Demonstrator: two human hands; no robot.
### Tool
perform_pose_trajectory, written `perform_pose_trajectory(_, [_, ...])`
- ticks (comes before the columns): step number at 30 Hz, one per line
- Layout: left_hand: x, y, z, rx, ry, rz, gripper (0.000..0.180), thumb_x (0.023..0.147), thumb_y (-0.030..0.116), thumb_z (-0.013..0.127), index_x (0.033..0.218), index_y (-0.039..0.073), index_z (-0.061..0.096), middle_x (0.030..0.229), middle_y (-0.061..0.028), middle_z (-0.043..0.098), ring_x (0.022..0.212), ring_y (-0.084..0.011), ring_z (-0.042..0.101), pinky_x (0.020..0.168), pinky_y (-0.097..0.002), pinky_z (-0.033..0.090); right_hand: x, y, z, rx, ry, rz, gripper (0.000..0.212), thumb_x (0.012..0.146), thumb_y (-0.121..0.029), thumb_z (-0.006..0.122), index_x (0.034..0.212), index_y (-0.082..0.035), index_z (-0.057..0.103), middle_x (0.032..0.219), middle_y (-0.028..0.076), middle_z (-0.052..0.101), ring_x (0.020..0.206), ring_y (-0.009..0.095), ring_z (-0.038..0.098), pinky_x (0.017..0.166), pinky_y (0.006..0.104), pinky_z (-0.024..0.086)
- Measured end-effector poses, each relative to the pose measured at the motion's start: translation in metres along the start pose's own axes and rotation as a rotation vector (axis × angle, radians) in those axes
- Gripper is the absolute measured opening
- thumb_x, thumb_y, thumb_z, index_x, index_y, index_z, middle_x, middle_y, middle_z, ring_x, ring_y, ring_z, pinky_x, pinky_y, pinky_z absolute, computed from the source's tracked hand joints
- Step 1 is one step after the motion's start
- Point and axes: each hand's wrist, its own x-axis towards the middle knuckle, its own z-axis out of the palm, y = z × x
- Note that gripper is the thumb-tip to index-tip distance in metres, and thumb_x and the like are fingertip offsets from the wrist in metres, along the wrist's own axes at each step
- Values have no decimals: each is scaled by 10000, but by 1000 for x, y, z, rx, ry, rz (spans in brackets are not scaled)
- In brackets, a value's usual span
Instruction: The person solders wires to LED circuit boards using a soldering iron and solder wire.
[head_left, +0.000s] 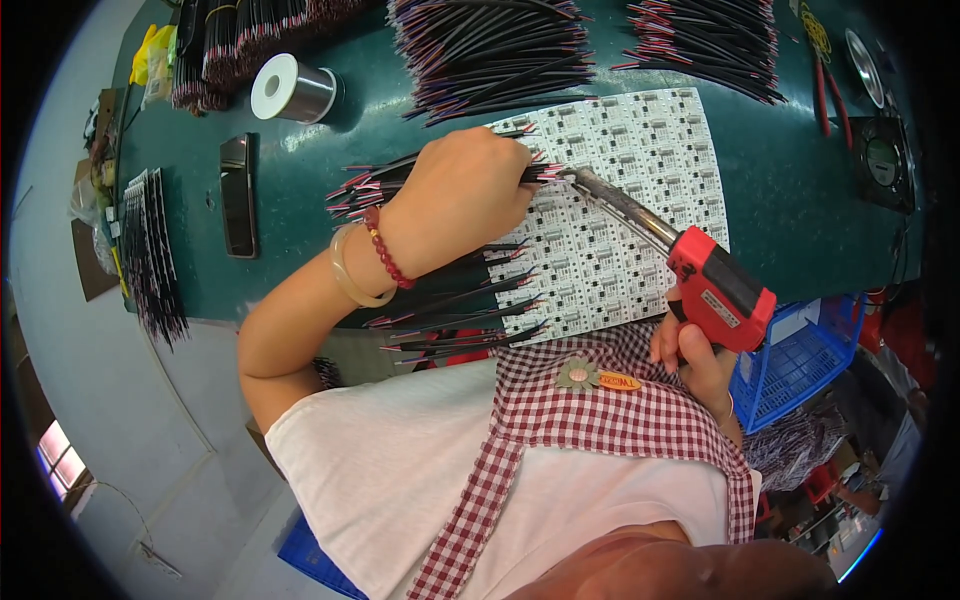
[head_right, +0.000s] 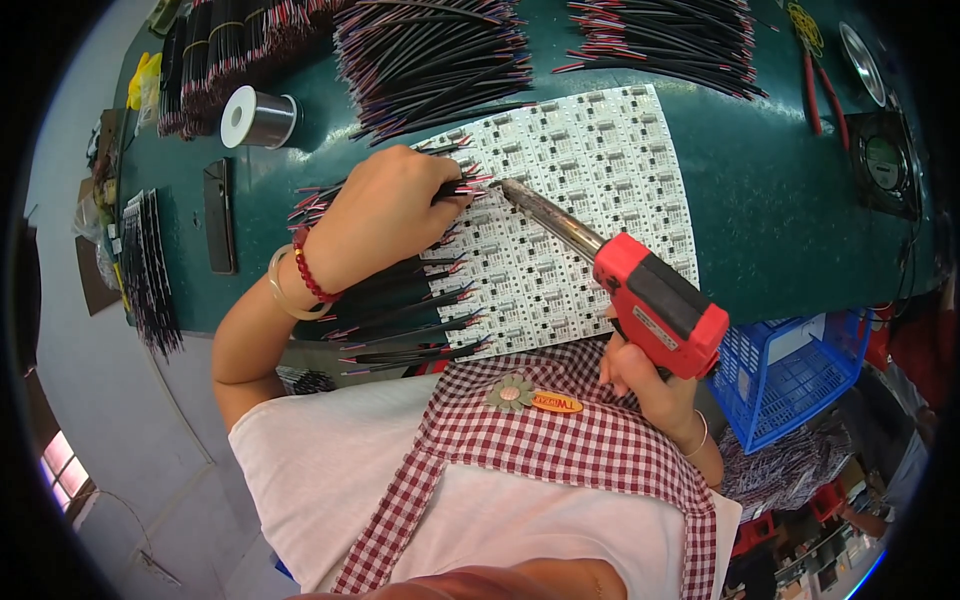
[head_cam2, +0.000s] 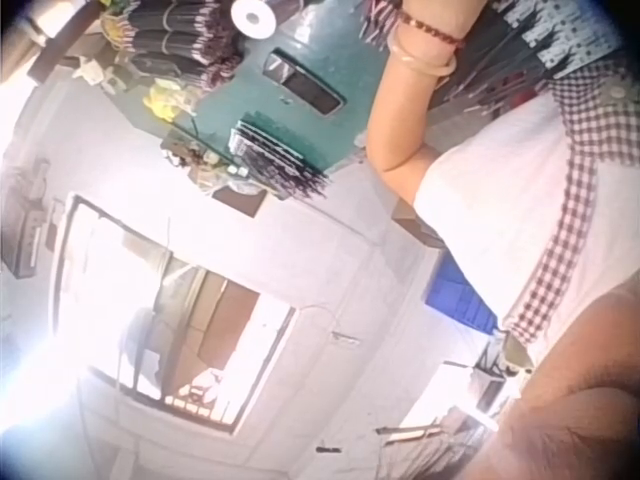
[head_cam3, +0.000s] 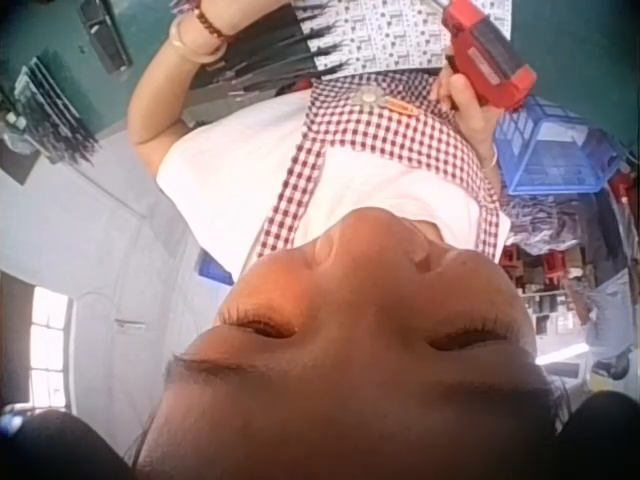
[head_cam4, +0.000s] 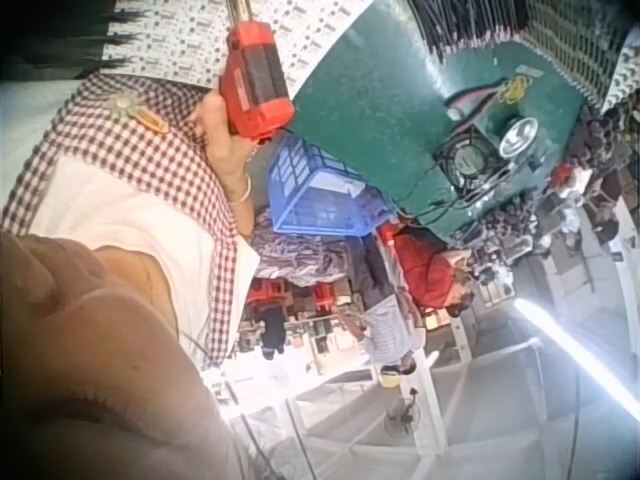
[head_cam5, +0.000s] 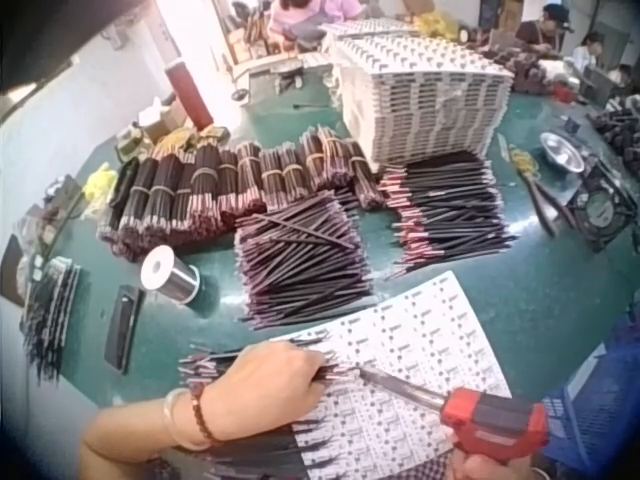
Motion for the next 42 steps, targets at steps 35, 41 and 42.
perform_pose_trajectory(35, [2, -2, 1, 65, 9, 36, 159, 763, 151, 627, 734, -4, 638, 664, -177, 611, 647, -359, 595, 593, -446, 476, -3, -4, 0, -146, -6, 19, 388, 894, -220, 579, 1150, 45, 457, 631, 52, 487, 487, 98, 442, 539, 275, 448])
perform_pose_trajectory(41, [2, 0, -1, 60, -1, 31, 159, 763, 152, 627, 741, -5, 642, 671, -181, 612, 653, -360, 596, 599, -443, 478, -2, -1, -1, -152, 9, 59, 393, 901, -214, 573, 1168, 47, 449, 641, 53, 487, 488, 97, 441, 543, 278, 450])
perform_pose_trajectory(42, [2, -1, 0, 61, 1, 35, 160, 763, 152, 627, 742, -6, 643, 673, -183, 612, 653, -362, 596, 599, -443, 478, -2, 0, -1, -156, 2, 56, 402, 901, -223, 576, 1171, 47, 449, 643, 54, 488, 491, 97, 442, 543, 280, 450])
